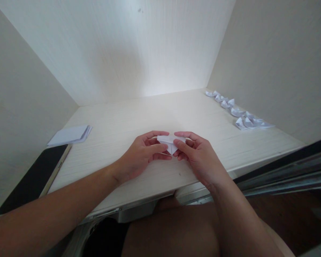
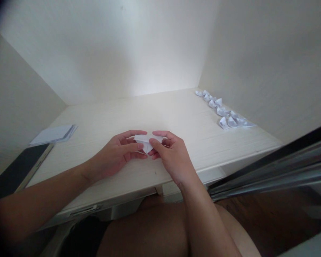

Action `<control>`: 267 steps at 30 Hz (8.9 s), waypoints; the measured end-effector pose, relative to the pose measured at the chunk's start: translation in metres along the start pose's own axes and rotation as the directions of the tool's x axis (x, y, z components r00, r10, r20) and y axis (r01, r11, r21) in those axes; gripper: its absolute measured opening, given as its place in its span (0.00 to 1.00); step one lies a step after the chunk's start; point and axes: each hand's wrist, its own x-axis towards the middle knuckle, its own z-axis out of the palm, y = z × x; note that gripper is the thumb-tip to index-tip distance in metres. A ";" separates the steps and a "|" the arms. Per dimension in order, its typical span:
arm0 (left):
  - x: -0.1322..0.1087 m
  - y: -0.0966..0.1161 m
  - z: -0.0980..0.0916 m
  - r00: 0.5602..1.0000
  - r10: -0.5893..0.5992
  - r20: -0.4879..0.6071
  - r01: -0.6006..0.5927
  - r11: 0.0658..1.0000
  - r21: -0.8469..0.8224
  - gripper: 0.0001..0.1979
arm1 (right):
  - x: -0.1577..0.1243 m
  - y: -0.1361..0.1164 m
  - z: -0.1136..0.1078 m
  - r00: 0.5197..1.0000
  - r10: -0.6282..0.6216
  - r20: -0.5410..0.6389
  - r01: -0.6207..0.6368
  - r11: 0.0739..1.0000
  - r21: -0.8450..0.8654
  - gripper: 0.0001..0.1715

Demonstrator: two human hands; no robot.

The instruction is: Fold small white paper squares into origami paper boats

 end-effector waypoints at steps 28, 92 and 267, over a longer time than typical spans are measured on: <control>-0.002 -0.004 0.004 0.988 0.131 -0.082 -0.124 0.988 0.092 0.07 | -0.002 0.007 0.010 0.992 -0.109 -0.069 0.102 0.990 -0.096 0.04; 0.001 0.002 -0.002 0.954 0.287 -0.082 -0.219 0.860 0.462 0.18 | 0.000 0.004 0.006 0.994 -0.014 -0.108 0.008 0.999 -0.052 0.21; 0.014 0.008 -0.016 0.897 0.426 -0.116 -0.245 0.698 0.673 0.15 | 0.005 -0.010 -0.011 0.969 -0.236 0.073 0.217 0.674 -0.706 0.10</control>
